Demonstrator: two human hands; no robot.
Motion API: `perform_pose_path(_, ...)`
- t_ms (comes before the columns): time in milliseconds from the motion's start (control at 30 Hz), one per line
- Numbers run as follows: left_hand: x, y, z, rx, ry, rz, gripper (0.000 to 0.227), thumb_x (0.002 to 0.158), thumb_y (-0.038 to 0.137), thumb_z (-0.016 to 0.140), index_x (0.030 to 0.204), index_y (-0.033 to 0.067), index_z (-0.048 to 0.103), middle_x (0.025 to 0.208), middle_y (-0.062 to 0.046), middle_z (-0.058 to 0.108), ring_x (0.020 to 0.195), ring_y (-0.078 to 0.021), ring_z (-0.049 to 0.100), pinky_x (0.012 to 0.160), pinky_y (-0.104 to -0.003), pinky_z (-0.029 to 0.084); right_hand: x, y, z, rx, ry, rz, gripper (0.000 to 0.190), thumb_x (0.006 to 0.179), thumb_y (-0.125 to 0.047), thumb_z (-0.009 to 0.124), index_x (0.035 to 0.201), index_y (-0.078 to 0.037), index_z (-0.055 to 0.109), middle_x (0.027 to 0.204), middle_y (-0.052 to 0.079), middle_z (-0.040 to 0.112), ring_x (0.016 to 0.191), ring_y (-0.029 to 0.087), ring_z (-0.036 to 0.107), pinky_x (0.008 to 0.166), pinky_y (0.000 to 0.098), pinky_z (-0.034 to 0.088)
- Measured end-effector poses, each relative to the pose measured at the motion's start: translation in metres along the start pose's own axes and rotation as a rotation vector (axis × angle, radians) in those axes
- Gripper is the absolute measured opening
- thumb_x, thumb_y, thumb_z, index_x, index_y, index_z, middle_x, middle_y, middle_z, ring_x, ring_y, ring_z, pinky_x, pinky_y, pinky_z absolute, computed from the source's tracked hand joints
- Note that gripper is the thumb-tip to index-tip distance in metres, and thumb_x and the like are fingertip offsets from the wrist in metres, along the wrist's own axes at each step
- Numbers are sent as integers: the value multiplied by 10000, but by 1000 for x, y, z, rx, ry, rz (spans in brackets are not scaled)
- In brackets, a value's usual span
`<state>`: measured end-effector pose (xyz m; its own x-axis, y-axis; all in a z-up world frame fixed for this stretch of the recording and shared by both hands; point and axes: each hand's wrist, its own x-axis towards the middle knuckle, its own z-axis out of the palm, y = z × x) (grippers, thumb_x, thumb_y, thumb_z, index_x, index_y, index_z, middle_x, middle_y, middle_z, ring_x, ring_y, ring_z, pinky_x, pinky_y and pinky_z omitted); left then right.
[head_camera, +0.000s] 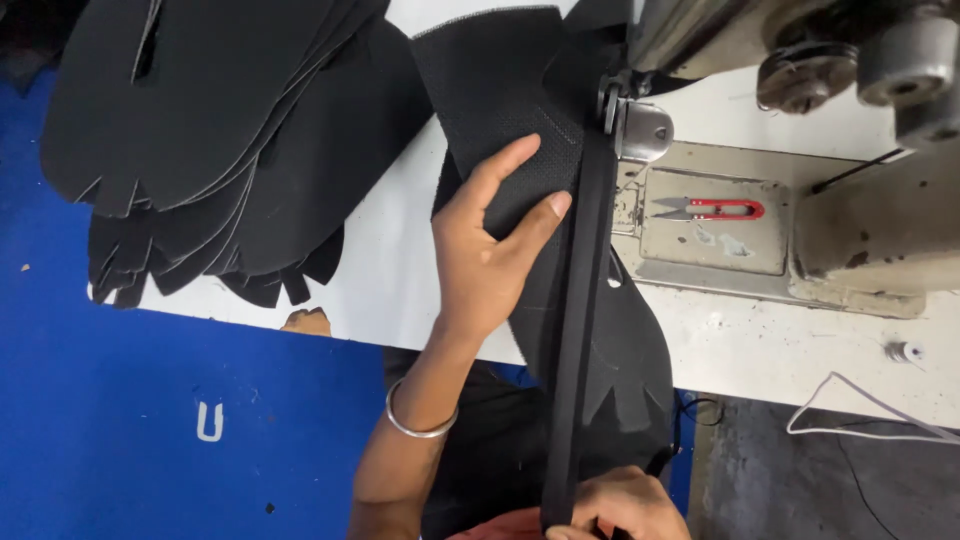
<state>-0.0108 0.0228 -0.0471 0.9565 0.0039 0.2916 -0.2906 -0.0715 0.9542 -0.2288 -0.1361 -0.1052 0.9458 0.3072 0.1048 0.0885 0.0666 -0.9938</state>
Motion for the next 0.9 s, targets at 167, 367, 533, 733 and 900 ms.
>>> perform_pose_path(167, 19, -7, -4, -34, -57, -55, 423, 949, 63, 792, 1347, 10, 658, 1250, -113, 740, 1136, -154, 714, 1021, -281, 587, 30, -4, -3, -5, -106, -248, 156, 1014, -57, 673, 878, 19, 680, 834, 142, 737, 704, 253, 766, 624, 324, 632)
perform_pose_path(367, 38, 0, -7, -51, -96, -172, 428, 925, 83, 787, 1332, 21, 670, 1155, -79, 769, 1005, -120, 736, 907, -254, 611, 13, 41, 5, -23, -58, -306, 203, 993, -66, 706, 808, 9, 671, 719, 84, 653, 611, 199, 703, 546, 299, 552)
perform_pose_path(533, 45, -6, -8, -7, -107, -56, 406, 955, 71, 787, 1336, 5, 664, 1202, -86, 754, 1059, -113, 722, 957, -249, 590, 11, 64, 18, -52, -18, -364, 247, 958, -60, 764, 752, 7, 647, 629, 52, 583, 530, 170, 648, 481, 285, 492)
perform_pose_path(733, 61, 6, -3, 99, -106, -108, 417, 928, 85, 787, 1321, 5, 673, 1090, -113, 769, 940, -112, 699, 849, -254, 573, 32, 53, 22, -176, 12, -395, 356, 854, -38, 901, 697, -39, 581, 538, 48, 517, 446, 165, 588, 421, 280, 443)
perform_pose_path(900, 73, -1, 3, 182, -123, -89, 428, 925, 117, 781, 1321, 11, 658, 1072, -81, 785, 912, -85, 736, 825, -237, 585, 47, 31, 10, -172, 47, -341, 286, 867, -37, 866, 737, -53, 611, 590, 58, 599, 494, 169, 646, 447, 286, 489)
